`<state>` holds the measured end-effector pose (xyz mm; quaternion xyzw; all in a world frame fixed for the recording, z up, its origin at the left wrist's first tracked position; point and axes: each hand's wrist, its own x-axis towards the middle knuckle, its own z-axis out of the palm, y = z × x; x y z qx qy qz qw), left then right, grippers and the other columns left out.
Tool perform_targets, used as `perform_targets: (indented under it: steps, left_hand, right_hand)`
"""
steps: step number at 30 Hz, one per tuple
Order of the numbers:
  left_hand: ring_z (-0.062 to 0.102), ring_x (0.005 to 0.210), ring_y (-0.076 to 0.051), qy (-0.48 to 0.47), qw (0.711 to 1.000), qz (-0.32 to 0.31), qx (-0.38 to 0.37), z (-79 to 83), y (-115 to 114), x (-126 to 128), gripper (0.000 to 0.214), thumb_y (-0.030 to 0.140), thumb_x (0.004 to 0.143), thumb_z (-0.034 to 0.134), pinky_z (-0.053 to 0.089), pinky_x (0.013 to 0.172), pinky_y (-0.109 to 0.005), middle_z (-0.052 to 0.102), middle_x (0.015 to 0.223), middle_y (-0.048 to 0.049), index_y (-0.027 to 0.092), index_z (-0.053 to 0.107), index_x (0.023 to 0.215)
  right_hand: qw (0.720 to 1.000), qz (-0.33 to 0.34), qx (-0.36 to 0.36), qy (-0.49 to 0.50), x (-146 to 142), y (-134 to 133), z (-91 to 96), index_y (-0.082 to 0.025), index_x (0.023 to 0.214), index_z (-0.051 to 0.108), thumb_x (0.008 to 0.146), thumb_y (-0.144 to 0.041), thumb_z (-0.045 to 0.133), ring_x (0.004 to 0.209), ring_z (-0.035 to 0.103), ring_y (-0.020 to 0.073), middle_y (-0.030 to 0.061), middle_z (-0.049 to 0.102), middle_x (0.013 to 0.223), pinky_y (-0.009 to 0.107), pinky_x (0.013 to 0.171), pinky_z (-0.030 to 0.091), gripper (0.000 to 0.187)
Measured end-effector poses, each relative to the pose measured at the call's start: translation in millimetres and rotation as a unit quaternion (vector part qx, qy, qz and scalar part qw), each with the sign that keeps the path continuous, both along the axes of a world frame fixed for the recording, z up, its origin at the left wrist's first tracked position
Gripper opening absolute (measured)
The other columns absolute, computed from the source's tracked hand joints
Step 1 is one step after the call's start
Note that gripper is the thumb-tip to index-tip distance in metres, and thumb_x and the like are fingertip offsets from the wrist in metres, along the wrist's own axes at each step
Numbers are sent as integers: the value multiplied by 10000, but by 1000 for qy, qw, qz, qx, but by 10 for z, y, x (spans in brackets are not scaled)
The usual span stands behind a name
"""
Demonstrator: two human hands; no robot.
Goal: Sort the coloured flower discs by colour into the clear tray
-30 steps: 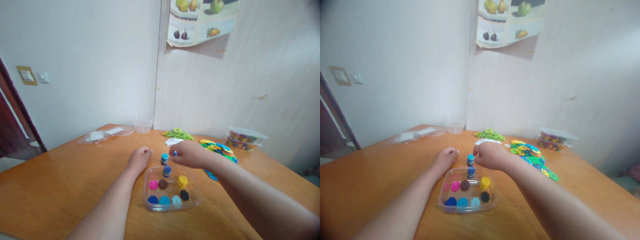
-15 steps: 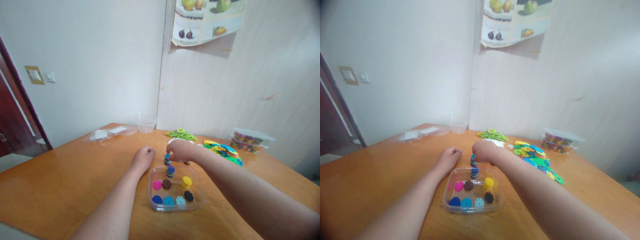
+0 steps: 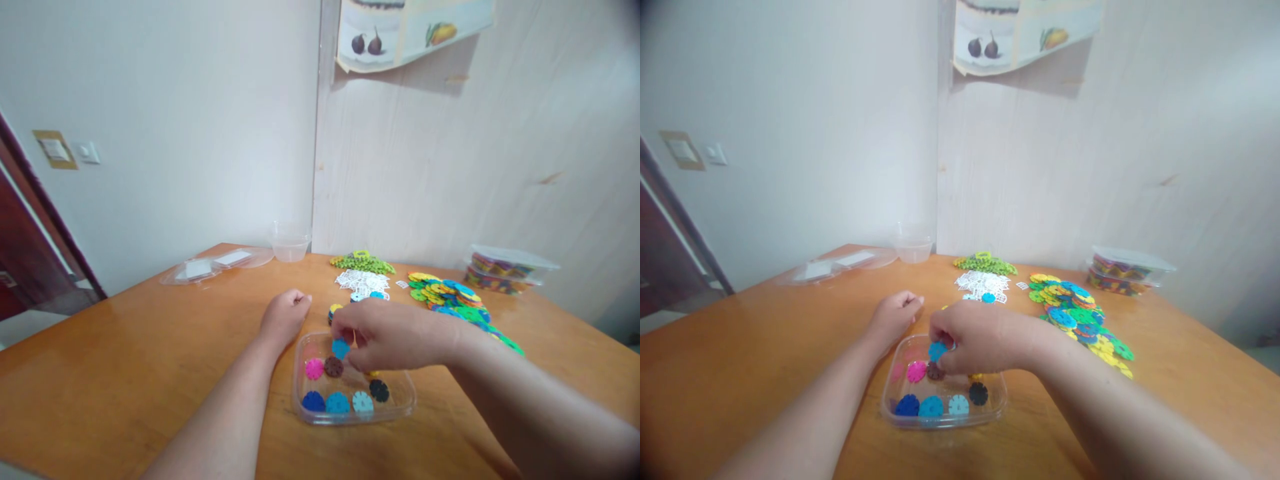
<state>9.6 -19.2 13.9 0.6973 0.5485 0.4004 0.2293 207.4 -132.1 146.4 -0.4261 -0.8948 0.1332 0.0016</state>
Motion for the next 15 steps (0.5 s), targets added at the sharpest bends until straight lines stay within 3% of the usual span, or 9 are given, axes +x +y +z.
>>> perform_targets:
  steps: [7,15]
  left_hand:
    - [566,597,-138,15,1000,11,-9,-5,4,1,338,485,826,497,329,550,-234,647,617,1,191,611,703]
    - [567,597,-139,8,1000,4,-8,-63,42,-10,346,507,823,505,321,538,-230,644,617,3,199,610,708]
  right_hand:
    - [993,83,-81,-10,-53,-60,-195,-210,938,644,726,-233,576,665,530,123,-3,642,809,214,534,329,224]
    - [979,141,-147,-1,-99,-41,-175,-209,984,663,728,-179,572,638,501,102,-30,594,762,193,527,343,273]
